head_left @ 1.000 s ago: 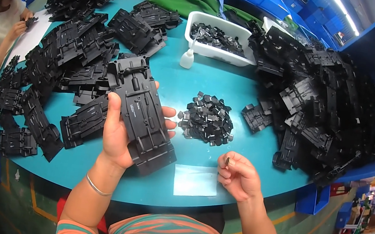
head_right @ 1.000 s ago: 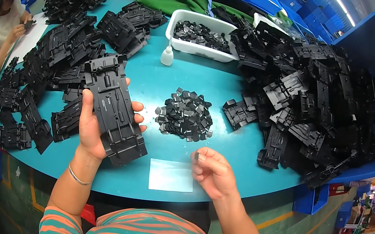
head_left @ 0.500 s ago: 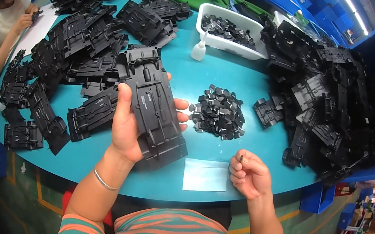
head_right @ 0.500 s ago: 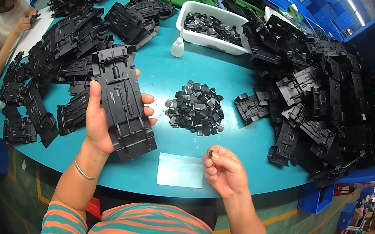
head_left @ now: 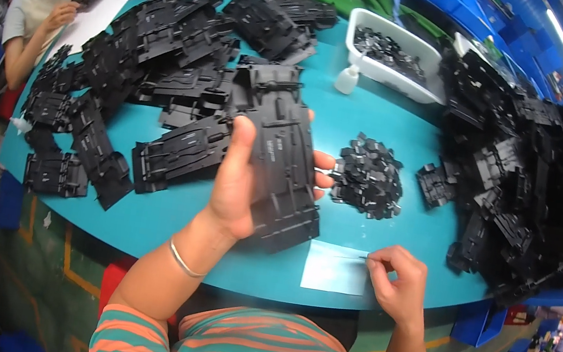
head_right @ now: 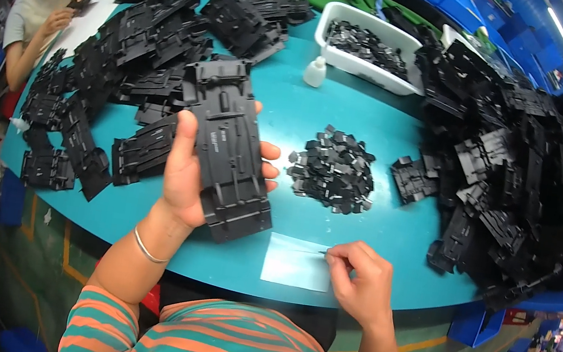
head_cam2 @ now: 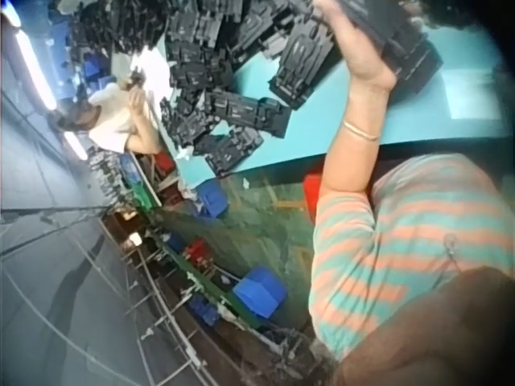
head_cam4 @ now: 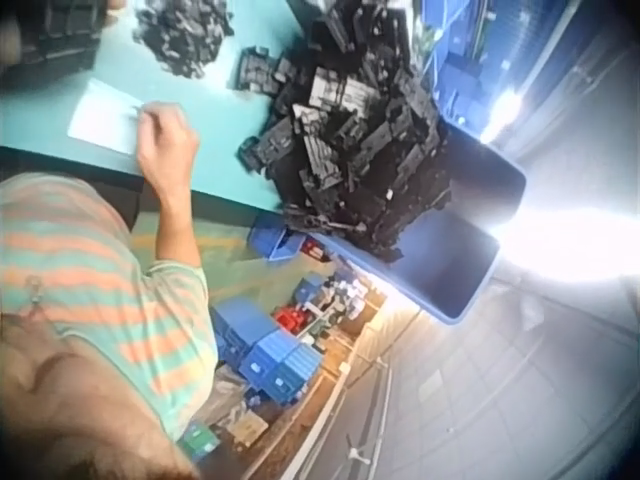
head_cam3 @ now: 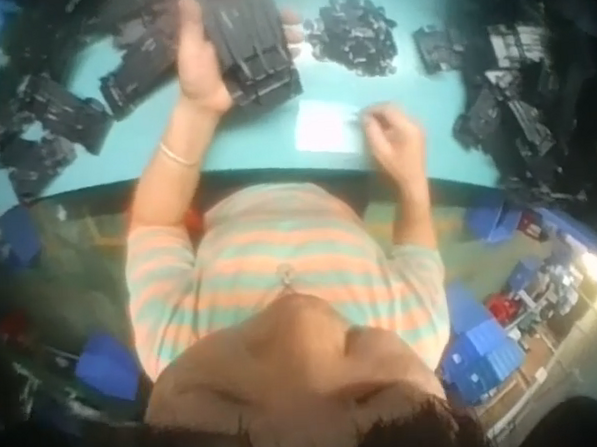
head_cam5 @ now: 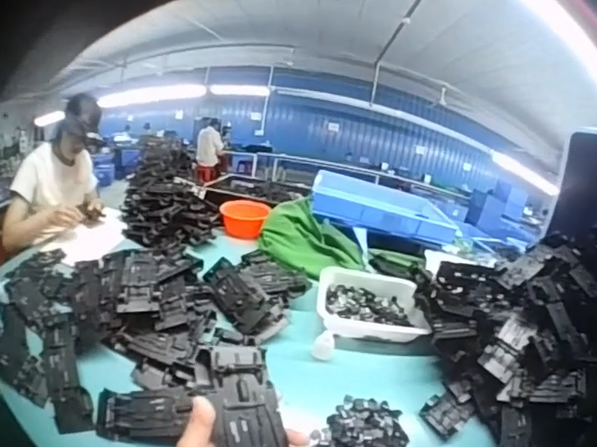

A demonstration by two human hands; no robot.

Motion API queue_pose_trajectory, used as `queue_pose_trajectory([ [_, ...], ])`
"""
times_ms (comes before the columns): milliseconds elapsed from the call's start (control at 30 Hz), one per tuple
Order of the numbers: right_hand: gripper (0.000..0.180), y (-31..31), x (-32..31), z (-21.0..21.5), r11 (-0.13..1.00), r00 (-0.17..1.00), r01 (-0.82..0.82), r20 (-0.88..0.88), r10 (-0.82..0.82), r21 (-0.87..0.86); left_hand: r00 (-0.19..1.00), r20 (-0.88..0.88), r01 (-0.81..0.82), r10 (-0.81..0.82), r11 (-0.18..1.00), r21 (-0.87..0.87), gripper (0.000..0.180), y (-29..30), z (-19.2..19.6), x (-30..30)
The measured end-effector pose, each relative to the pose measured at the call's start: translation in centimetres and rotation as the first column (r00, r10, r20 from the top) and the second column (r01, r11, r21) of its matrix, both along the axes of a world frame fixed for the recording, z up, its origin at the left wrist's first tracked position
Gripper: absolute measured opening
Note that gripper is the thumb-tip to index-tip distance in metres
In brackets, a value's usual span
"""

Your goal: The person assembles toy car chassis by picking up small plastic pieces from the table, applying glue to them, and attaching them onto the underside of the chassis by hand.

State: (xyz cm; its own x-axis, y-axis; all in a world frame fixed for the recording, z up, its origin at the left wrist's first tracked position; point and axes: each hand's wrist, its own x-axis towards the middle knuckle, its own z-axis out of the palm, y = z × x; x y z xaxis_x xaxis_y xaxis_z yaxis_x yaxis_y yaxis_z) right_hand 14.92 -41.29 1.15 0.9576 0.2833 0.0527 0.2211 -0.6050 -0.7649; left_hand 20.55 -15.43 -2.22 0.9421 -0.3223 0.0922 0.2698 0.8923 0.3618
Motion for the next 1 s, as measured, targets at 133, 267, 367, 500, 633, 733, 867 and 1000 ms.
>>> queue_pose_trajectory([
  [133,0.014,3.1,-0.2,0.9,0.980,0.931,-0.170,0.344,0.125,0.102,0.999,0.026,-0.035,0.032,0.989,0.144,0.088,-0.4,0.3,-0.3],
  [267,0.025,6.9,0.0,-0.1,0.951,0.749,-0.308,0.611,0.256,-0.021,0.998,0.037,-0.051,0.044,0.967,0.250,0.088,-0.7,0.3,-0.4],
  [367,0.027,8.5,-0.1,-1.0,0.958,0.689,-0.277,0.682,0.247,-0.067,0.998,0.040,-0.063,0.053,0.947,0.315,0.089,-0.9,0.6,-0.6],
  [500,0.031,8.9,-0.2,-1.7,0.963,0.628,-0.214,0.732,0.263,-0.163,0.997,0.052,-0.065,0.053,0.963,0.260,0.080,-1.1,1.0,-0.9],
  [633,0.034,8.8,-0.1,-1.8,0.954,0.622,-0.227,0.725,0.295,-0.194,0.998,0.042,-0.062,0.051,0.944,0.325,0.089,-1.0,0.8,-0.8],
  [733,0.034,8.8,-0.1,-2.0,0.953,0.619,-0.225,0.725,0.302,-0.205,0.998,0.049,-0.060,0.047,0.947,0.317,0.089,-1.1,0.6,-0.8],
  [867,0.034,8.7,0.0,-2.0,0.951,0.619,-0.226,0.722,0.309,-0.212,0.998,0.051,-0.062,0.047,0.942,0.330,0.090,-1.1,0.6,-0.9],
  [1000,0.033,8.7,-0.1,-2.2,0.947,0.618,-0.230,0.719,0.319,-0.223,0.997,0.062,-0.073,0.055,0.935,0.347,0.092,-1.2,0.7,-0.9],
])
